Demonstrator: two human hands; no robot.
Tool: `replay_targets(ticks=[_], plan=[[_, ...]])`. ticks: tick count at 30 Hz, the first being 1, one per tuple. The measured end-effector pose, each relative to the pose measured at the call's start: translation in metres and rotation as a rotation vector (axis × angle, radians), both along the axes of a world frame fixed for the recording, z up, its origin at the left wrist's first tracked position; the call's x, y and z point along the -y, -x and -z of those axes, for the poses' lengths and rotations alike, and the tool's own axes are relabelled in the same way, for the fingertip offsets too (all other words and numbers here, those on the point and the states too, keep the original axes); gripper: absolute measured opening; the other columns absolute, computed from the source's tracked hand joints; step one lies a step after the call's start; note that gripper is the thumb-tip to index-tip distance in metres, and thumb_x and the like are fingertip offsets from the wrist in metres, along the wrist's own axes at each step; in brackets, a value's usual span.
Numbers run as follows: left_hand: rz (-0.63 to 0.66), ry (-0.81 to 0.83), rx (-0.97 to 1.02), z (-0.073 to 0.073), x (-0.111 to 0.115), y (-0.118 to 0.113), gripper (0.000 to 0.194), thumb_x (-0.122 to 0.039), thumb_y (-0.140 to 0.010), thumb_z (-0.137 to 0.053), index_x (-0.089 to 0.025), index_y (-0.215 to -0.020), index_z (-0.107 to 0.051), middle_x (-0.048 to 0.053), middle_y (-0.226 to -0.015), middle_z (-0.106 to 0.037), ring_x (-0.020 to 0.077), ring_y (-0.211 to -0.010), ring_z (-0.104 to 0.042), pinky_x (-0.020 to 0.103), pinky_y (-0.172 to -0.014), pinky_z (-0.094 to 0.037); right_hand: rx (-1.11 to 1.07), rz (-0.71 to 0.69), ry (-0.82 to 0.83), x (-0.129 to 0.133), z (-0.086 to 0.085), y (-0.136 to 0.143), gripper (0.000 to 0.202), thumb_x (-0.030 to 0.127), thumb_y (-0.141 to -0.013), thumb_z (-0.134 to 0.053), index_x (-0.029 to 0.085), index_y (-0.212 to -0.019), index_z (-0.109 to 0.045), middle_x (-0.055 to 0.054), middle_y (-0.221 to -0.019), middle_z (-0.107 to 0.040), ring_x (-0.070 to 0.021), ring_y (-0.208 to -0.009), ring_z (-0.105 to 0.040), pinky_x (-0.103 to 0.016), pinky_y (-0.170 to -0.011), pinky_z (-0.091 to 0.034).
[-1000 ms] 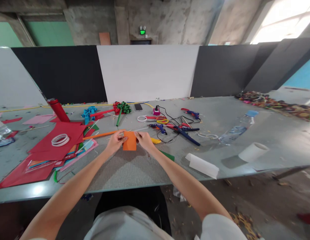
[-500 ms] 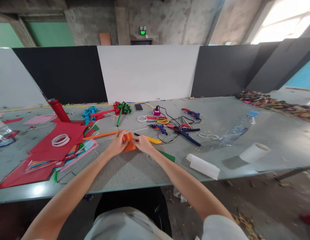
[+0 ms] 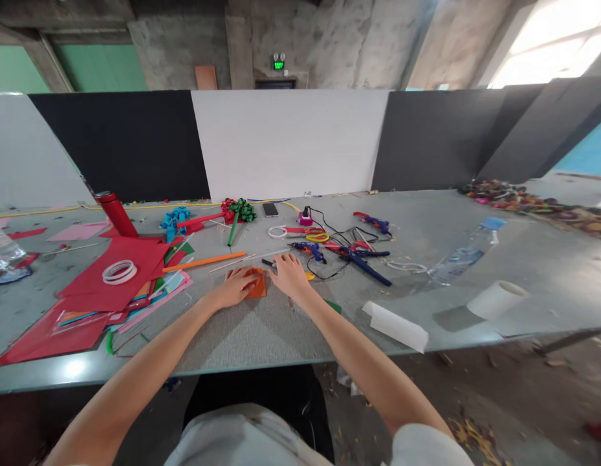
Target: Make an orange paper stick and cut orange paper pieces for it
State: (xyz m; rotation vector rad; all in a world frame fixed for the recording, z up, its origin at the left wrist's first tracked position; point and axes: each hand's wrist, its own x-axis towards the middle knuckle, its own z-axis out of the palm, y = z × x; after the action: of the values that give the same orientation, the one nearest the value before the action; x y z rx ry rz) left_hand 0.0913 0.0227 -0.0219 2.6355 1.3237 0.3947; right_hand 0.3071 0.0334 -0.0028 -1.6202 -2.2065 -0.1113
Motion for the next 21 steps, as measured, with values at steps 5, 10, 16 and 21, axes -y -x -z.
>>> replay_targets(ticks=[5, 10, 16, 21], plan=[[-0.053, -0.047, -0.02, 0.002, -0.002, 0.004, 0.048, -0.019, -0.097, -0.041, -0.032, -0.141, -0.055, 0.009, -0.149, -0.046, 0.0314, -0.143, -0.033, 0.058, -0.117, -0.024, 0.156, 0.108, 0.079, -0.002, 0.007, -0.005, 0.033, 0.034, -0.096, -0.054, 0.013, -0.12, -0.062, -0.019, -0.123, -0.06, -0.0348, -0.119, -0.047, -0.043, -0.093, -0.037], [-0.013, -0.002, 0.014, 0.001, -0.004, 0.006, 0.047, -0.018, -0.098, -0.037, -0.031, -0.14, -0.056, 0.007, -0.151, -0.046, 0.0265, -0.143, -0.035, 0.052, -0.118, -0.024, 0.208, 0.154, 0.162, -0.006, 0.011, -0.012, 0.028, 0.019, -0.099, -0.043, 0.015, -0.121, -0.061, -0.021, -0.124, -0.058, -0.0341, -0.118, -0.048, -0.044, -0.092, -0.037], [0.06, 0.069, -0.032, -0.007, -0.007, 0.003, 0.042, -0.036, -0.101, -0.045, -0.027, -0.14, -0.055, 0.009, -0.153, -0.047, 0.0284, -0.143, -0.037, 0.051, -0.117, -0.024, 0.152, 0.11, 0.18, -0.005, -0.001, -0.018, 0.03, 0.021, -0.103, -0.04, 0.013, -0.127, -0.056, -0.02, -0.122, -0.058, -0.0295, -0.111, -0.057, -0.039, -0.091, -0.041], [0.069, 0.103, 0.006, -0.01, -0.011, 0.005, 0.041, -0.041, -0.102, -0.041, -0.029, -0.137, -0.058, 0.006, -0.152, -0.049, 0.0266, -0.14, -0.04, 0.049, -0.116, -0.025, -0.029, -0.061, 0.061, 0.035, -0.027, -0.019, 0.037, 0.024, -0.104, -0.041, 0.02, -0.14, -0.048, -0.014, -0.127, -0.055, -0.0202, -0.095, -0.066, -0.028, -0.079, -0.047]])
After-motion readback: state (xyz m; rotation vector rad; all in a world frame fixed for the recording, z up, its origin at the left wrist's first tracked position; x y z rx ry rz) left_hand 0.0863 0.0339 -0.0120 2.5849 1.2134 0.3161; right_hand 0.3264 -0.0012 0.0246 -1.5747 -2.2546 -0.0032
